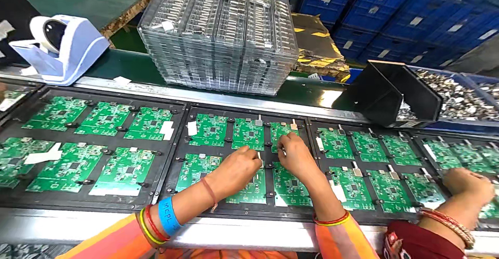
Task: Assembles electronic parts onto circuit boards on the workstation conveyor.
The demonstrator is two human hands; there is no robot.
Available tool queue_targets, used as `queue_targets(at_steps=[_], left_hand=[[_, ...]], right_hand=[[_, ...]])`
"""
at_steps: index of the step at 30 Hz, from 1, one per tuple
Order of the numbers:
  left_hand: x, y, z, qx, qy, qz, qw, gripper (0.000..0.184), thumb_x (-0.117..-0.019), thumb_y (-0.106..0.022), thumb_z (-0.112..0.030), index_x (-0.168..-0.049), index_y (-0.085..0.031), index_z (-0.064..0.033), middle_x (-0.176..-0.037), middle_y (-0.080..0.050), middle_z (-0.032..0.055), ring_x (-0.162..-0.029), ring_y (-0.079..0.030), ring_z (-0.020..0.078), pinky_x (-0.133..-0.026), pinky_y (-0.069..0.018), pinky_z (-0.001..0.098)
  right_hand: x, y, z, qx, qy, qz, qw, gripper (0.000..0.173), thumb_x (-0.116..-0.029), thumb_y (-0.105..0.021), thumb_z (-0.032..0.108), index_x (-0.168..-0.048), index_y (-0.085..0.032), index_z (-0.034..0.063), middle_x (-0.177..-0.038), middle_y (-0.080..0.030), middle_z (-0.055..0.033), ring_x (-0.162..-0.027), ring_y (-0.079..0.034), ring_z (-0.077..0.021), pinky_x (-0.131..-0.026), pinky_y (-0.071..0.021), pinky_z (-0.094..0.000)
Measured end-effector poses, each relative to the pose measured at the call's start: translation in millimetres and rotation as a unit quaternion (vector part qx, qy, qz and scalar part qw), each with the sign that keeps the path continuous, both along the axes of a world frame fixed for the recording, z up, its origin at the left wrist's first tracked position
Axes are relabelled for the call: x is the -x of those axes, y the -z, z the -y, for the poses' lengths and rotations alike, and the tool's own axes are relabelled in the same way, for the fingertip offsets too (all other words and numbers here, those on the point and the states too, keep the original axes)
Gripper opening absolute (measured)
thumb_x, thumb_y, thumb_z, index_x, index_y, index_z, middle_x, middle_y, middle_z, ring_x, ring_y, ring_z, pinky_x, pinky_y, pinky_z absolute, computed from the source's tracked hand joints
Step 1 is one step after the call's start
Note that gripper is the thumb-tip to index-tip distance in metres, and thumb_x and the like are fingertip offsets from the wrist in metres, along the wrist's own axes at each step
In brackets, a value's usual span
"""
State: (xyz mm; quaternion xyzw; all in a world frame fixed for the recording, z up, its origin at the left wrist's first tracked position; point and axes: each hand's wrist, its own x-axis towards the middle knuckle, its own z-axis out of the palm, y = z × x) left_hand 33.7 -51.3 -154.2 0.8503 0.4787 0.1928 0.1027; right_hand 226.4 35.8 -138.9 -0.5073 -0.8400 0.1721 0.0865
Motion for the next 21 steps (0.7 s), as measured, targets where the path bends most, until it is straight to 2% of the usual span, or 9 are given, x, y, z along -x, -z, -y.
queue_targets(at_steps=[4,7,9,10,12,14,16,18,21], left_hand=[[-2,0,-8,-0.003,0.022,-0.011,1.000,0.011,-0.0957,-0.065,-0.005,-0.100,-0.075,-0.0015,-0.100,-0.071,0.0141,-0.100,-0.067,0.0307,-0.088,-0.0565,0.0418],[-6,2,-7,-0.019,0.025,-0.020,0.999,0.009,-0.0940,-0.066,-0.003,-0.096,-0.075,-0.0011,-0.096,-0.069,0.0144,-0.095,-0.067,0.0304,-0.084,-0.0570,0.0411],[-14,3,-3,-0.013,0.009,-0.024,1.000,0.011,-0.0945,-0.065,-0.004,-0.096,-0.075,-0.0008,-0.099,-0.068,0.0162,-0.096,-0.067,0.0321,-0.084,-0.0576,0.0432],[-18,2,-2,0.000,-0.002,-0.032,0.999,0.014,-0.0967,-0.063,-0.006,-0.098,-0.075,-0.0007,-0.104,-0.068,0.0179,-0.100,-0.066,0.0339,-0.086,-0.0574,0.0455],[-20,-9,-4,0.068,-0.007,-0.049,0.997,0.024,-0.1019,-0.054,-0.012,-0.107,-0.074,-0.0003,-0.126,-0.063,0.0220,-0.117,-0.061,0.0382,-0.096,-0.0529,0.0500],[-11,-30,-12,0.187,0.009,-0.053,0.981,0.033,-0.1067,-0.048,-0.021,-0.120,-0.071,-0.0011,-0.147,-0.050,0.0251,-0.136,-0.048,0.0418,-0.110,-0.0415,0.0542],[3,-49,-26,0.220,0.011,-0.038,0.975,0.035,-0.1078,-0.050,-0.025,-0.123,-0.070,-0.0006,-0.149,-0.048,0.0252,-0.139,-0.046,0.0411,-0.115,-0.0378,0.0531],[21,-65,-41,0.148,-0.023,-0.008,0.989,0.033,-0.1069,-0.053,-0.024,-0.126,-0.069,-0.0020,-0.142,-0.057,0.0216,-0.133,-0.055,0.0363,-0.112,-0.0425,0.0496],[53,-96,-70,-0.045,-0.104,0.024,0.993,0.026,-0.1024,-0.061,-0.016,-0.120,-0.072,-0.0016,-0.124,-0.068,0.0188,-0.119,-0.064,0.0340,-0.104,-0.0504,0.0496]], right_hand=[[-1,-10,1,0.018,0.025,0.037,0.999,0.014,-0.0922,-0.065,-0.002,-0.105,-0.071,-0.0014,-0.108,-0.064,-0.0232,-0.104,-0.065,-0.0405,-0.088,-0.0543,-0.0548],[-3,-14,0,0.014,0.063,0.005,0.998,0.017,-0.0922,-0.064,-0.003,-0.108,-0.068,-0.0007,-0.110,-0.063,-0.0222,-0.096,-0.067,-0.0388,-0.079,-0.0562,-0.0549],[-7,-14,-3,0.008,0.086,-0.030,0.996,0.017,-0.0908,-0.065,-0.001,-0.108,-0.066,-0.0008,-0.108,-0.062,-0.0211,-0.089,-0.066,-0.0362,-0.074,-0.0559,-0.0538],[-9,-13,-4,0.003,0.091,-0.051,0.995,0.018,-0.0898,-0.066,0.000,-0.108,-0.066,-0.0009,-0.107,-0.062,-0.0210,-0.087,-0.066,-0.0350,-0.073,-0.0560,-0.0530],[-10,-12,-7,-0.013,0.097,-0.092,0.991,0.018,-0.0888,-0.068,0.002,-0.106,-0.066,-0.0006,-0.106,-0.063,-0.0203,-0.085,-0.066,-0.0330,-0.073,-0.0562,-0.0513],[-10,-12,-7,-0.012,0.099,-0.111,0.989,0.018,-0.0891,-0.068,0.003,-0.107,-0.068,-0.0014,-0.107,-0.064,-0.0208,-0.090,-0.066,-0.0333,-0.078,-0.0560,-0.0508],[-10,-16,-9,0.007,0.102,-0.105,0.989,0.021,-0.0900,-0.065,0.005,-0.109,-0.070,-0.0010,-0.109,-0.064,-0.0206,-0.094,-0.066,-0.0323,-0.083,-0.0555,-0.0479],[-10,-18,-9,0.011,0.100,-0.116,0.988,0.023,-0.0890,-0.063,0.005,-0.109,-0.071,-0.0013,-0.108,-0.064,-0.0209,-0.093,-0.065,-0.0319,-0.084,-0.0547,-0.0466],[-9,-13,-8,-0.016,0.097,-0.145,0.984,0.021,-0.0876,-0.063,0.003,-0.105,-0.074,-0.0017,-0.107,-0.064,-0.0221,-0.089,-0.065,-0.0302,-0.081,-0.0554,-0.0435]])
